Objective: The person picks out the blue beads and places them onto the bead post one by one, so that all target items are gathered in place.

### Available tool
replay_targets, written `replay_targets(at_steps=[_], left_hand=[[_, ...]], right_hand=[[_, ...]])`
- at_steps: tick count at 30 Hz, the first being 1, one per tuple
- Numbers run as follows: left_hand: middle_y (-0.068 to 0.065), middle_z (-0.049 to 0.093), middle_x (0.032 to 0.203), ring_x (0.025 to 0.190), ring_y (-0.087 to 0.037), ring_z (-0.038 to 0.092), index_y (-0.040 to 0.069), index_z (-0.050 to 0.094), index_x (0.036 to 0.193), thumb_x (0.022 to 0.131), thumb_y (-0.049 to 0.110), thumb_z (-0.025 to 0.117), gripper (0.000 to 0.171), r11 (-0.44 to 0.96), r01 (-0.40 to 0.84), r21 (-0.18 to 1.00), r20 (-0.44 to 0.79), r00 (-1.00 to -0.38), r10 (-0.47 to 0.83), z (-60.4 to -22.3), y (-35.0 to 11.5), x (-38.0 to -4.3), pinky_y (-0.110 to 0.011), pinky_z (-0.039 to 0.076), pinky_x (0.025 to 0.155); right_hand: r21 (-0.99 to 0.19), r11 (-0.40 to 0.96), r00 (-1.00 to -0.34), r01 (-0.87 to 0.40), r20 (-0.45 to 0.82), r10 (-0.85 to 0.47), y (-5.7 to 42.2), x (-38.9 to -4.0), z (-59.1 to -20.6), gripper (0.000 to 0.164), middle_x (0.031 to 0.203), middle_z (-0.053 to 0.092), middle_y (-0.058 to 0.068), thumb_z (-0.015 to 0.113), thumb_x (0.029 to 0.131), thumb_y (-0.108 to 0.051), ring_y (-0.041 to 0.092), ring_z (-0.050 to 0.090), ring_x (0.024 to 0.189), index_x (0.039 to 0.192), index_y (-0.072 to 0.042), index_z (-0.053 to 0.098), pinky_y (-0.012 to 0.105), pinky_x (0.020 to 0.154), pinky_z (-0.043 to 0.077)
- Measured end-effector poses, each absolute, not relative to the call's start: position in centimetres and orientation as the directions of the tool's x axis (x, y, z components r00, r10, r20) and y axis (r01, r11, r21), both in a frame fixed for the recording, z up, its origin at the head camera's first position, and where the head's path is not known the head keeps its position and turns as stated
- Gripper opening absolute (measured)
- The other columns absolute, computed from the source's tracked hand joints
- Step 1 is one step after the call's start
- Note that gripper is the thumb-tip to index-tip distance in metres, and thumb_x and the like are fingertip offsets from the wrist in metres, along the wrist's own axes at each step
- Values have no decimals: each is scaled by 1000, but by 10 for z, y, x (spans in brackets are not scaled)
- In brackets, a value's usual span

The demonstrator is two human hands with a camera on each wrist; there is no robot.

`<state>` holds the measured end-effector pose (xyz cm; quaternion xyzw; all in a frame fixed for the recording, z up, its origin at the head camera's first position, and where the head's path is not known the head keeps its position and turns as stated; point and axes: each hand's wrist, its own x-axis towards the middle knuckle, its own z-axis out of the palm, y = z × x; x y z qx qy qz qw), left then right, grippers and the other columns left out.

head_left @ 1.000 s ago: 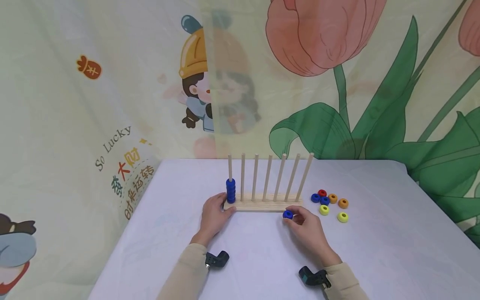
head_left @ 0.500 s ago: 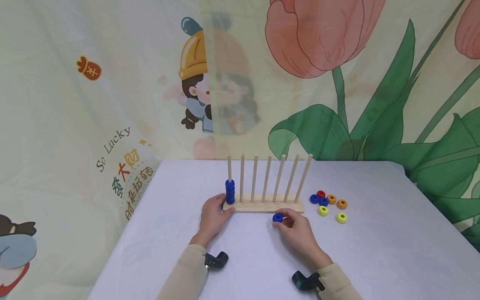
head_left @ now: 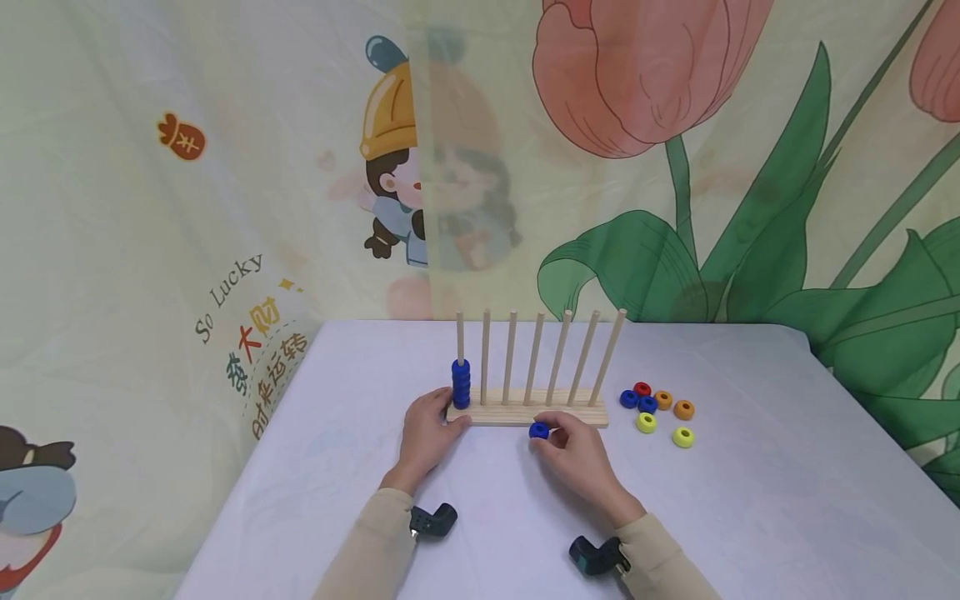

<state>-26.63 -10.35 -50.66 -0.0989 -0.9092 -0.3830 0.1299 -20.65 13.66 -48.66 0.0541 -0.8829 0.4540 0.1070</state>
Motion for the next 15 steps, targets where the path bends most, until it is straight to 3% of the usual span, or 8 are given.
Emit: replay_targets(at_steps=[15], left_hand=[[-19,60,131,126,-37,51,-6,59,128,83,25,77,57,691,287,664,322,-943,82,-508,-104,-267,-52,34,109]], right_hand=[[-749,593,-946,-297,313,-78,120,-226,-464,34,99,70,2,80,80,-10,12,58,77,112,-7,70,25,68,52]])
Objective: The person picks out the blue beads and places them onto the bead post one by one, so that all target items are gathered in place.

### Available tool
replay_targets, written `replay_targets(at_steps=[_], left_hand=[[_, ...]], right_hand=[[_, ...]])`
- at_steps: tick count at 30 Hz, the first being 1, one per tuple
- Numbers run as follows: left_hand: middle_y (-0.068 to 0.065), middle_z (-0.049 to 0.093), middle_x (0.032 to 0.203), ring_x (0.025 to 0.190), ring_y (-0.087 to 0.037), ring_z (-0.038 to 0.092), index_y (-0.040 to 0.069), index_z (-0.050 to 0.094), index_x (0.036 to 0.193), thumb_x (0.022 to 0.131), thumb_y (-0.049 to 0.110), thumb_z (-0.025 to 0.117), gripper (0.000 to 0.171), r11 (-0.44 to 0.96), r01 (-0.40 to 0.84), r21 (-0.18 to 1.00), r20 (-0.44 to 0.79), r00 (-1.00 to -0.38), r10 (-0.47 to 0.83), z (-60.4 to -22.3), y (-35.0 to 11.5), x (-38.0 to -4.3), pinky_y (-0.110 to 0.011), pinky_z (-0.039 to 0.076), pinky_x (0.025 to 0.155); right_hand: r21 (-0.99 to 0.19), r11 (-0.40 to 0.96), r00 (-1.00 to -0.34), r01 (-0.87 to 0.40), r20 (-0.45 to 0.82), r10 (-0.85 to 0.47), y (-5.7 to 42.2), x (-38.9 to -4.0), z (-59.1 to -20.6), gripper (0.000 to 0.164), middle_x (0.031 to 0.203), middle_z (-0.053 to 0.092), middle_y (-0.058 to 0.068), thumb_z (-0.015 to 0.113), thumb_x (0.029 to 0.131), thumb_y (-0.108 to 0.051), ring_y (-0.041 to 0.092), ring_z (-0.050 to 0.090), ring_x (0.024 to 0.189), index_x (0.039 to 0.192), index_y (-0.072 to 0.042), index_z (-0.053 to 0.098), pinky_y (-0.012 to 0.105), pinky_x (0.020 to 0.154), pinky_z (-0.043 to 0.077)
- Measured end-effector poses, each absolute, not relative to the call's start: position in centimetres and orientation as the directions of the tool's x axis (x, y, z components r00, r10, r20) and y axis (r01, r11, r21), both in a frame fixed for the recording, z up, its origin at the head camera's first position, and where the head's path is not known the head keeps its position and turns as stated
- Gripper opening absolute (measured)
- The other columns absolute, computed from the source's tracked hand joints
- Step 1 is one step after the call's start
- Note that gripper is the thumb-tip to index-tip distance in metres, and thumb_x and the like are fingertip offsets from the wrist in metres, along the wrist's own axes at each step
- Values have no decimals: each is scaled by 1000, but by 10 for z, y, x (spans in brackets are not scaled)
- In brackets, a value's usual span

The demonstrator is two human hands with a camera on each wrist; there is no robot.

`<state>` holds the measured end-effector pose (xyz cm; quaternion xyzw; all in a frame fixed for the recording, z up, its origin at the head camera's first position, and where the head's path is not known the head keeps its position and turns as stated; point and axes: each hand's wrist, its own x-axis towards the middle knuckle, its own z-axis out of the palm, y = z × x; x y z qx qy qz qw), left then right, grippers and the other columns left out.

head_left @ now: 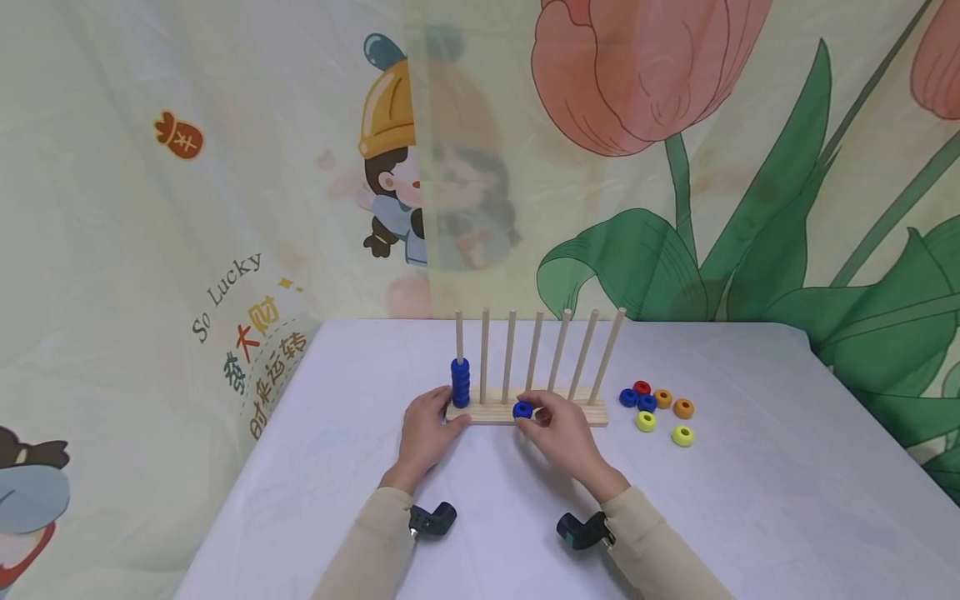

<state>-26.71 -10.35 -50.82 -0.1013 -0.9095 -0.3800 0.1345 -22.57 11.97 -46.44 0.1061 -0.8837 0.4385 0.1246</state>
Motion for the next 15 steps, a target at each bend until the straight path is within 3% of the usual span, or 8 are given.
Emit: replay_targets(at_steps=[6,15], left_hand=[[-19,59,132,126,-37,50,-5,59,129,84,26,77,57,691,279,666,310,-947,84,-506,-103,-265,-52,34,109],[-18,60,131,126,-36,51,-4,60,129,84,27,78,58,700,283,656,320,-944,82,-506,-103,-265,-51,35,109]], right_hand=[[-769,557,-937,-314,347,-49,105,-232,-449,36,98,69,4,80,81,-11,14,59,79,114,-6,68,30,72,55],[-732,531,-886,-427,455,-85,77,-244,-431,29,98,69,4,78,83,-12,12,60,75,109,-6,68,26,67,54]])
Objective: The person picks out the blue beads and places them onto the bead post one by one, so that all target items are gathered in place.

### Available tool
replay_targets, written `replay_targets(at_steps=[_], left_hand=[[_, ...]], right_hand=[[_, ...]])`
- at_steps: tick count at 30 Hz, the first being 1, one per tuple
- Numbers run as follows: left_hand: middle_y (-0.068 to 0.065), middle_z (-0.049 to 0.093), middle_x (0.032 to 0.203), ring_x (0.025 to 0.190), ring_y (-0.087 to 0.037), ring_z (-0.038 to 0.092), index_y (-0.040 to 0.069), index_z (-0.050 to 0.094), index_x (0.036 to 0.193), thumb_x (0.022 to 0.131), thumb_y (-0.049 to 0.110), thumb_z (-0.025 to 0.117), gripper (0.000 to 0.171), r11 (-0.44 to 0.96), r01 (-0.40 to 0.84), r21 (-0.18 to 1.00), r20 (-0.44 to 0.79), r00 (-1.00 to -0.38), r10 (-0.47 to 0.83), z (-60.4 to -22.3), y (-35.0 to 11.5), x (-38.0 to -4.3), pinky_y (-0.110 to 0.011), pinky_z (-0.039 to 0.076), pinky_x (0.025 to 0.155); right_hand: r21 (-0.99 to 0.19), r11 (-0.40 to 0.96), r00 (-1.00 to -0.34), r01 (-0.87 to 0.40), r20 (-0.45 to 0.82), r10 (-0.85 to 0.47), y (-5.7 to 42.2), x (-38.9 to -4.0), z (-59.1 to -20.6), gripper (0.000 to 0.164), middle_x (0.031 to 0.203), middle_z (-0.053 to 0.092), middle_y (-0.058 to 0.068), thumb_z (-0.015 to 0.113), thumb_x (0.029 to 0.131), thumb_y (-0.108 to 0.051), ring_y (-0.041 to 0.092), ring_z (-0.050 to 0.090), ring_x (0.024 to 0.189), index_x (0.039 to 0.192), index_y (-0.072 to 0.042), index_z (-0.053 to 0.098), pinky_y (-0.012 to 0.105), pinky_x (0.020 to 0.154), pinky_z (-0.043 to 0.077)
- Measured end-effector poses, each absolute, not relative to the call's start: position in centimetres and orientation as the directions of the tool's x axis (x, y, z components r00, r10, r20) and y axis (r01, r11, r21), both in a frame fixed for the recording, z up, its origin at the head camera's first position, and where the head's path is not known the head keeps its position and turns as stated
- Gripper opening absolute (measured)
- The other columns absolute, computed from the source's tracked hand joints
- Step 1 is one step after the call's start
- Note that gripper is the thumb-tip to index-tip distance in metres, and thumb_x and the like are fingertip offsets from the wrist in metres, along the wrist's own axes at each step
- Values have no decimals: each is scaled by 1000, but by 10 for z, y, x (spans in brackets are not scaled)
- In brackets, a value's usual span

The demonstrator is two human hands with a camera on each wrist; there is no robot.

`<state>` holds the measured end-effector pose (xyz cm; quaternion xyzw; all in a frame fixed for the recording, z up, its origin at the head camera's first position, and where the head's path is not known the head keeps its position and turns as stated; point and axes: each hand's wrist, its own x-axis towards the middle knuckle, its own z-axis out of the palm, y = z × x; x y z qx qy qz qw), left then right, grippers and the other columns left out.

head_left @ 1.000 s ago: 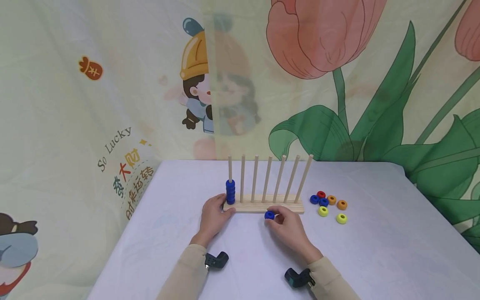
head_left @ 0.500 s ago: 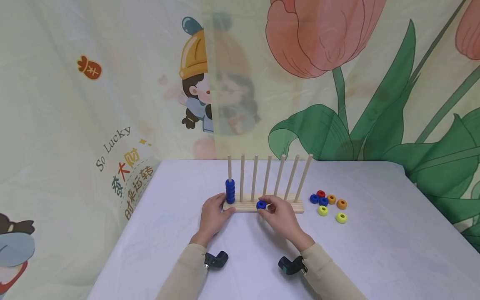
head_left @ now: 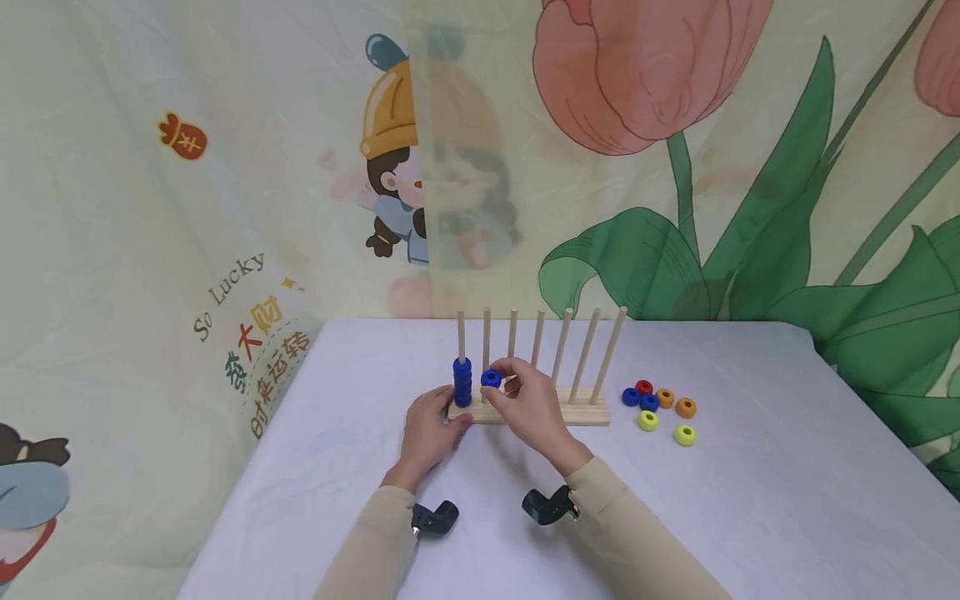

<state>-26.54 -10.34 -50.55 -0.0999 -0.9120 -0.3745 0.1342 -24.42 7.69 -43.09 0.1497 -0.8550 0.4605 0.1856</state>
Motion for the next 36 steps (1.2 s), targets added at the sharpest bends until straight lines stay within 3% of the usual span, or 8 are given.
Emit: replay_targets(at_steps=[14,24,36], left_hand=[[-17,62,130,124,-34,53,-3,60,129,84,27,77,56,691,281,666,321,-944,75,-508,-102,-267,-50,37,108],[-17,60,132,126,-35,52,-2,59,131,85,27,76,57,723,259,640,308,-949,68,-507,-102,-267,-50,37,109],[-16,60,132,126,-35,52,-2,59,131,85,27,76,57,717,265,645,310,-948,72,-509,-101,-266,-51,36,109]], right_hand=[[-668,525,-816,-528,569,-97,59,-253,-392,30,98,69,2,76,86,-18,11,59,70,112,-6,68,24,62,52],[-552,550,-728,-627,666,-161,55,-252,-361,30,100,69,4,74,88,-15,11,61,71,116,-6,67,25,64,53],[-571,542,-732,-616,669,-127,52,-268,-341,32,104,71,6,73,89,-16,10,64,69,119,-5,67,22,59,53]])
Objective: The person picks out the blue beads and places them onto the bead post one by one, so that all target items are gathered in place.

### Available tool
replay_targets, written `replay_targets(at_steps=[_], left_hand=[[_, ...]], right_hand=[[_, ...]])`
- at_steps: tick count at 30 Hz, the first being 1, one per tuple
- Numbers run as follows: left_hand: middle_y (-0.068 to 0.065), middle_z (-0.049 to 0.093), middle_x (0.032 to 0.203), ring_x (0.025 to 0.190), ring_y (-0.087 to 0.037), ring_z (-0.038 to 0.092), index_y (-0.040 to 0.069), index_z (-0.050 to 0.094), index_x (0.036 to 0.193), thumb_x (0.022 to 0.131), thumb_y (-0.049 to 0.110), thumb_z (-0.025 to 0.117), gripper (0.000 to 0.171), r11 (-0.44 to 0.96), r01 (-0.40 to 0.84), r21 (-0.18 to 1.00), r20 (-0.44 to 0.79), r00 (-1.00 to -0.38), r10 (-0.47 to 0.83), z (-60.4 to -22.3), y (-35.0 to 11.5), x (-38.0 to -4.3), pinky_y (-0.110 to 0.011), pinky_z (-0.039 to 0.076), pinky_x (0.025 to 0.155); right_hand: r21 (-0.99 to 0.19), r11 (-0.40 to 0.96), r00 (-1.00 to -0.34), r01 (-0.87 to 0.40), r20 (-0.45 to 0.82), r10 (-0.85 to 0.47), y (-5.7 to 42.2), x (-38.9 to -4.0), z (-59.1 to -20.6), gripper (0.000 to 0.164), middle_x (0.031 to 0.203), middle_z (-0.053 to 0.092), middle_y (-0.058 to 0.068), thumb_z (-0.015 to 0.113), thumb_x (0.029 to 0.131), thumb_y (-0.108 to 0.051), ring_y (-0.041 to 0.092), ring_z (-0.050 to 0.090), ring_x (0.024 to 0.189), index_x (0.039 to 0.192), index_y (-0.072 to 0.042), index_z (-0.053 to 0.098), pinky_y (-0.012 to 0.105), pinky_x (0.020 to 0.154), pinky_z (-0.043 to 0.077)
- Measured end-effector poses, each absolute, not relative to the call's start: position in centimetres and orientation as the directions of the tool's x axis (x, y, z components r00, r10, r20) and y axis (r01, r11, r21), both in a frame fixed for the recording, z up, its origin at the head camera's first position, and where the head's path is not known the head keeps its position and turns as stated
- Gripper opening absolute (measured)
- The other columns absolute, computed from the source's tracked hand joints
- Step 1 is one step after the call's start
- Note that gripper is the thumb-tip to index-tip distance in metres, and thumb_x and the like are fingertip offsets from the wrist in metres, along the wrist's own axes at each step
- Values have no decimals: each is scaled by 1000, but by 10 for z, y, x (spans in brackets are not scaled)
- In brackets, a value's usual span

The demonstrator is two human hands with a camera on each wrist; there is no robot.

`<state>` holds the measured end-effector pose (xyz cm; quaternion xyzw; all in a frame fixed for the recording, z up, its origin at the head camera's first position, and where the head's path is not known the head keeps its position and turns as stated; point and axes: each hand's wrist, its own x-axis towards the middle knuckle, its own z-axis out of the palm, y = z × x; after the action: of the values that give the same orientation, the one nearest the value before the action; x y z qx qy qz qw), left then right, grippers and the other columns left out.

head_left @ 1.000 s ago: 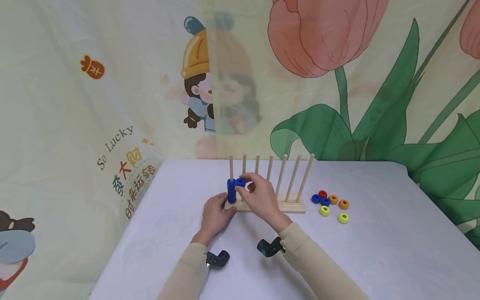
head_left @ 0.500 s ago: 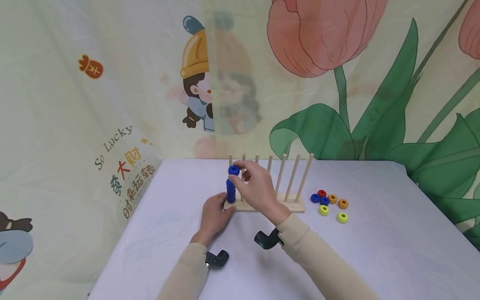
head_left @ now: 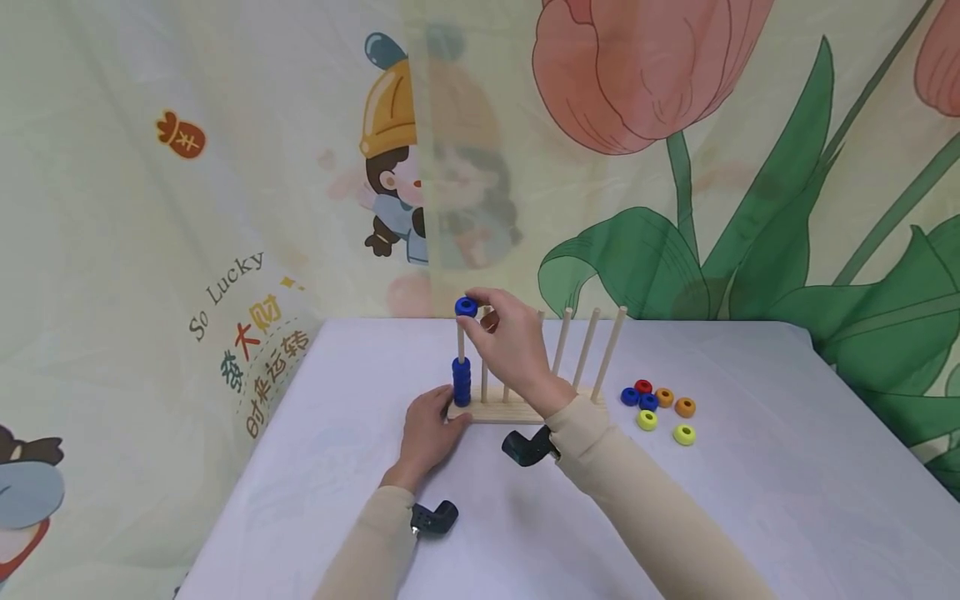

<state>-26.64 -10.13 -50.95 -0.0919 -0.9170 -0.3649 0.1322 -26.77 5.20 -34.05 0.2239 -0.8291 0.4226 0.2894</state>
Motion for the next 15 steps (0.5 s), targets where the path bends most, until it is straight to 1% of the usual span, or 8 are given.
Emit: replay_targets(at_steps=[3,9,15], left_hand=[[-16,60,132,126,-34,52,-1,59,131,85,27,76,56,717,261,646,307,-949,69,-511,-102,-267,-51,37,109],[-14,60,133,127,-33,52,0,59,132,86,28,75,56,714,249,654,287,-955,70,-513,-102,-266,-50,36,110],[-15,60,133,126,-35,51,-1,59,132,86,28,75,57,710,264,652,307,-949,71,-510,-102,-266,-51,37,109]], right_hand=[[-589,538,-746,-602,656,-115,47,-271,-340,32,105,72,6,73,89,-17,9,64,68,119,-6,67,21,57,52],[-620,566,-793,-543,600,-103,42,-274,-341,32,107,72,3,72,90,-19,9,60,64,120,-9,68,22,53,49],[-600,613,-808,-514,579,-110,43,-278,-339,33,107,72,3,72,90,-21,9,56,61,121,-9,68,24,51,46]])
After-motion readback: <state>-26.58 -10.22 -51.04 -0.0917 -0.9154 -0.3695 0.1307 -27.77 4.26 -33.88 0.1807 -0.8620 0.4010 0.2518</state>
